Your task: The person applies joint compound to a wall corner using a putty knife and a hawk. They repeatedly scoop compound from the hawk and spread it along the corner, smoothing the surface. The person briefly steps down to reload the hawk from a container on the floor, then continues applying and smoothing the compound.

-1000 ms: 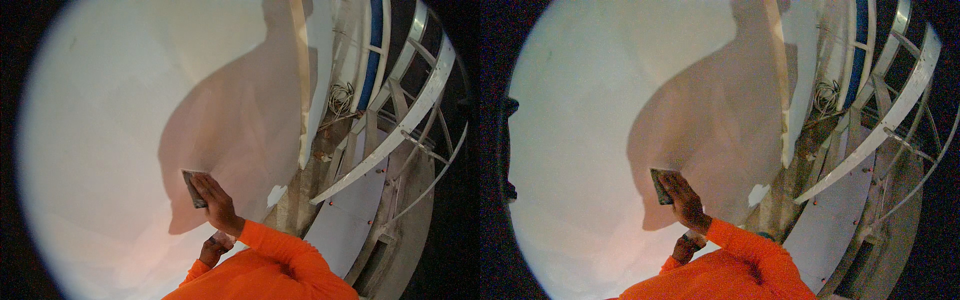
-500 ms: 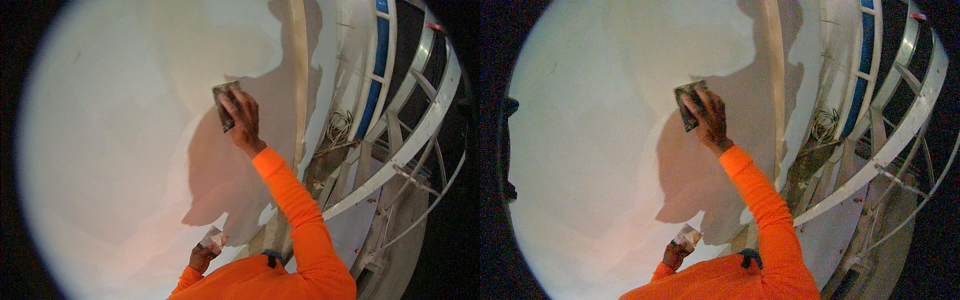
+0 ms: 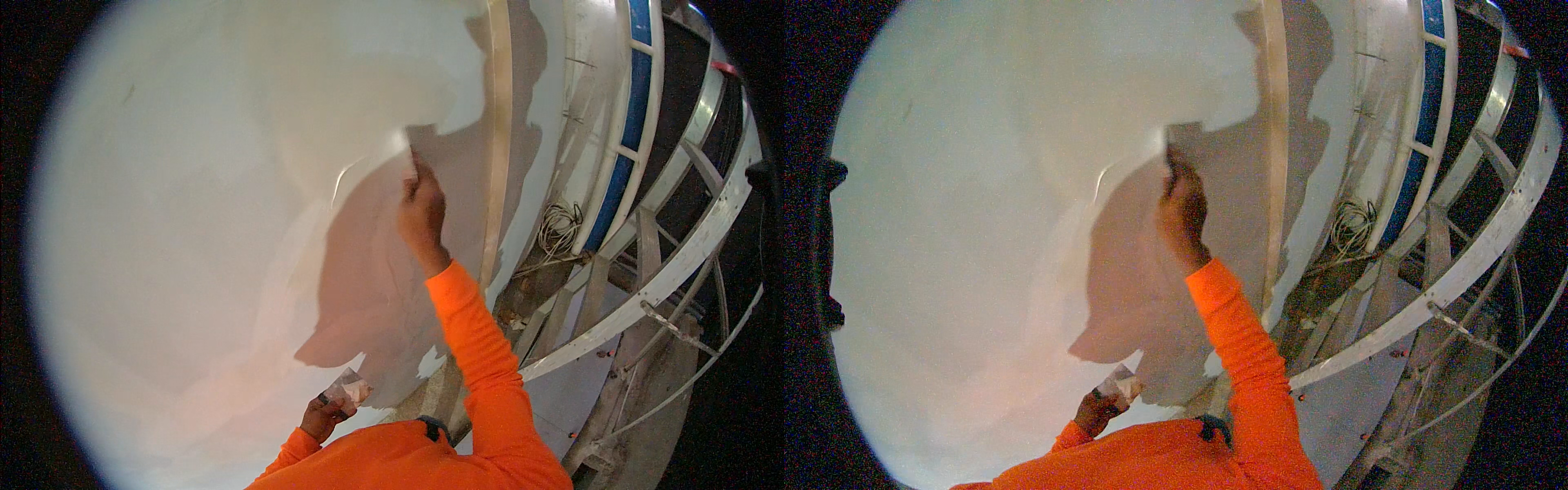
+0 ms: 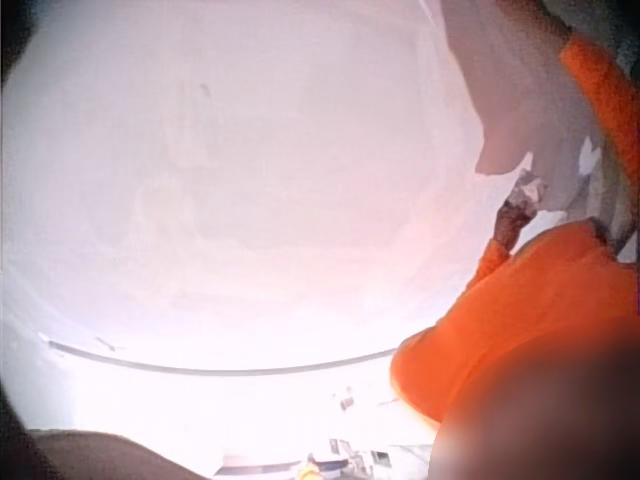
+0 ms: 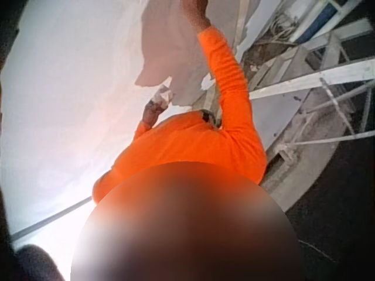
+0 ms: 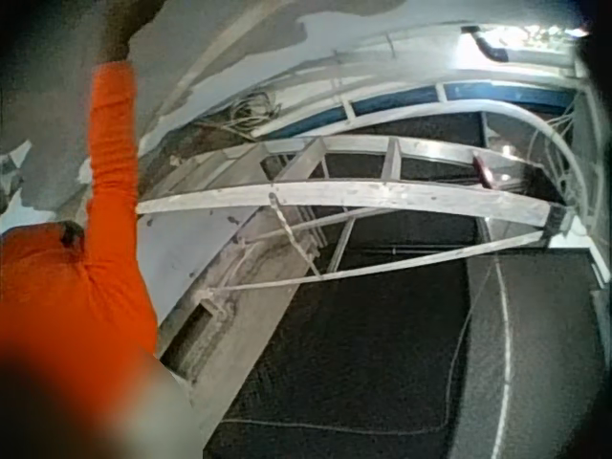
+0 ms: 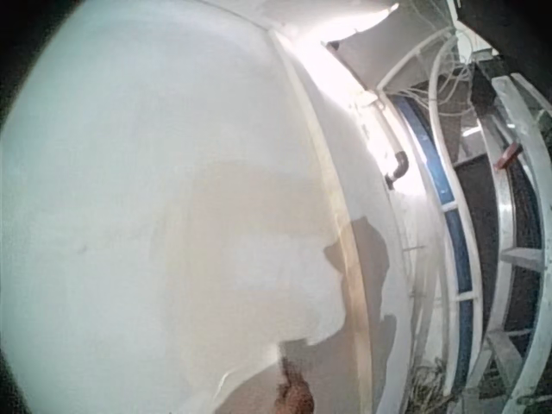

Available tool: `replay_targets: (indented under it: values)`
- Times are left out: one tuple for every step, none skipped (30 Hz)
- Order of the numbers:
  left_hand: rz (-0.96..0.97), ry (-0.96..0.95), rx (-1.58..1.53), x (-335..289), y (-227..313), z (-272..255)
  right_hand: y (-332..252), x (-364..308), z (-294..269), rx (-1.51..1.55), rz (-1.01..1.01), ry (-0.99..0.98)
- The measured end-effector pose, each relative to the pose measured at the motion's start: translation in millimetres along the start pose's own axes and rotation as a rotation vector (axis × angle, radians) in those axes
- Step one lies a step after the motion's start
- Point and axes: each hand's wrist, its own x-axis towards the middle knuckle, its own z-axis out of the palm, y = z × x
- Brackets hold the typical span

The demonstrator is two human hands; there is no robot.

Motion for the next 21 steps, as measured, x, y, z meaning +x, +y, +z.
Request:
replay_targets:
  values:
    - [0.014,-0.034,-0.092,1.6,-1.3,-1.5,-11.5,-2.7,1.9,-0.070,-0.033,-0.038]
    - [-0.006,-0.023,-0.094,1.0,-3.5,-3.3,-28.4,-13.3,9.4,-0.129,-0.081,-0.042]
    - [-0.032,0.018,-0.015,0.9,-6.3,-4.5,-45.7,-26.2,16.0,-0.195,-0.091,-0.077]
    - [0.012,-0.019,-0.076,0.2,-9.8,-6.0,-60.2,-39.5,18.4,-0.158,-0.147,-0.083]
    - [0.049,-0.028,-0.051,-0.1,-12.7,-6.9,-73.8,-51.9,20.3,-0.122,-0.173,-0.106]
    - [0.063,-0.015,0.048,-1.9,-16.0,-8.6,-84.9,-61.7,22.7,-0.121,-0.187,-0.128]
    - [0.058,-0.027,-0.024,-3.9,-18.9,-9.8,-94.9,-70.8,24.5,-0.112,-0.210,-0.141]
    - [0.033,-0.018,-0.021,-4.9,-20.8,-11.3,-102.9,-78.4,26.3,-0.112,-0.231,-0.159]
    - [-0.005,0.011,0.049,-5.9,-22.5,-12.5,-108.5,-84.8,28.5,-0.111,-0.272,-0.164]
    - [0.001,-0.020,-0.039,-6.9,-23.7,-13.4,-112.8,-92.3,31.0,-0.118,-0.312,-0.176]
    - [-0.012,-0.019,-0.044,-7.8,-24.7,-13.8,-114.3,-99.1,33.6,-0.132,-0.341,-0.203]
    - [-0.050,-0.006,0.015,-7.8,-24.9,-14.5,-115.5,-108.8,36.9,-0.168,-0.370,-0.230]
    - [-0.033,-0.016,-0.065,-8.5,-25.7,-14.5,-115.7,-122.0,39.7,-0.161,-0.406,-0.242]
    - [-0.040,-0.016,-0.072,-8.5,-25.6,-14.8,-113.7,-133.7,42.5,-0.160,-0.453,-0.258]
    - [-0.043,-0.017,-0.078,-9.1,-26.1,-14.6,-110.9,-147.7,44.0,-0.160,-0.496,-0.288]
    - [-0.042,-0.017,-0.075,-9.9,-26.7,-14.5,-106.5,-161.0,44.0,-0.161,-0.541,-0.320]
    - [-0.035,-0.018,-0.062,-10.9,-27.0,-14.5,-102.5,-173.2,42.6,-0.171,-0.565,-0.359]
    - [-0.030,-0.018,-0.053,-12.5,-27.8,-14.4,-99.0,-186.2,36.2,-0.177,-0.584,-0.398]
    - [-0.022,-0.017,-0.043,-13.9,-28.3,-14.3,-95.4,-193.8,30.0,-0.171,-0.597,-0.412]
    - [-0.065,-0.007,-0.136,-16.4,-28.9,-14.2,-92.8,-197.3,23.3,-0.109,-0.618,-0.423]
    - [-0.095,0.003,-0.255,-16.8,-27.8,-14.5,-89.1,-192.8,18.0,-0.167,-0.583,-0.465]
